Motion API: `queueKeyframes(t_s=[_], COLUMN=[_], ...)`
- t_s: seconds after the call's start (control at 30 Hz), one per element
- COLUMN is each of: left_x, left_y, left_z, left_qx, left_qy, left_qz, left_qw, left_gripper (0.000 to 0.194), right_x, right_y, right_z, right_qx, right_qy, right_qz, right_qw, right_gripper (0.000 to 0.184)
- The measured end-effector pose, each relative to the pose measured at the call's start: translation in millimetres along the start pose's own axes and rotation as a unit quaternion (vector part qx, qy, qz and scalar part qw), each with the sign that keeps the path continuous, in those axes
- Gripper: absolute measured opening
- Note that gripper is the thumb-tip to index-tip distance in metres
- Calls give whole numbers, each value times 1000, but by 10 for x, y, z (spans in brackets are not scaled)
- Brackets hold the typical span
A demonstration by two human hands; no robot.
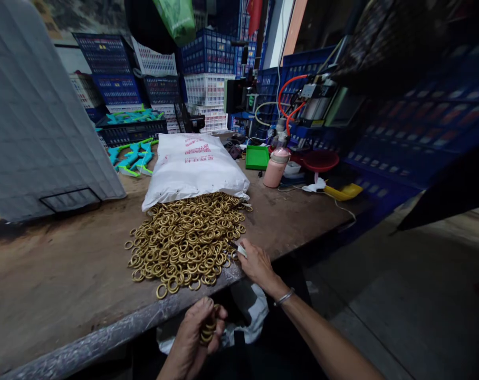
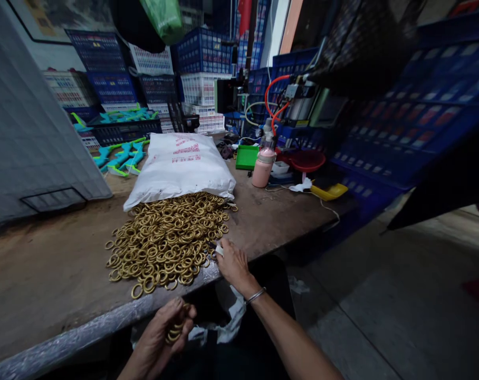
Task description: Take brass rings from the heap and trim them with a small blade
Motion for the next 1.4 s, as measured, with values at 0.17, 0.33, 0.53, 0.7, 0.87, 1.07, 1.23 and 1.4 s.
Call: queueKeyframes(t_s=[0.17, 0.33, 0.53, 0.7, 0.87, 1.07, 1.23, 1.4], left_x=[-62, -192, -262, -246, -264, -260, -220, -197], left_y=[-75, -49, 51, 21, -76, -98, -73, -82], left_z=[-56, -87, -21, -4, -13, -69, -61, -71], left_qx=[70, 79, 31, -8, -103, -129, -106, -113], left_qy=[-31, -36, 56, 88, 114, 73, 66, 63], left_qz=[-24, -40, -4, 38, 57, 0, -10, -4], left_qw=[997, 995, 998, 995, 987, 989, 992, 992], left_gripper=[27, 25, 34, 35, 36, 34, 30, 30], right_x=[-64, -7, 298, 456, 458, 443, 456, 464], right_y=[37, 35, -6, -1, 67, 53, 73, 115], right_z=[-4, 24, -239, -407, -431, -484, -475, -467], right_qx=[29, -73, -313, -377, -387, -348, -361, -387], right_qy=[-8, -10, -65, -42, -15, -30, -9, -16], right_qz=[-22, -26, -74, -143, -173, -142, -160, -175], right_qw=[999, 997, 945, 914, 906, 926, 919, 905], right_gripper=[15, 12, 10, 9, 18, 17, 16, 18])
Point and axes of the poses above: each hand's wrist, its own x-axis away from the middle knuckle, its own y-axis out of the palm, z = x × y, the point moved 3 cm from there along -x, towards the middle knuckle, and after that the axes turned 3 degrees about x, right-handed, at the moved point
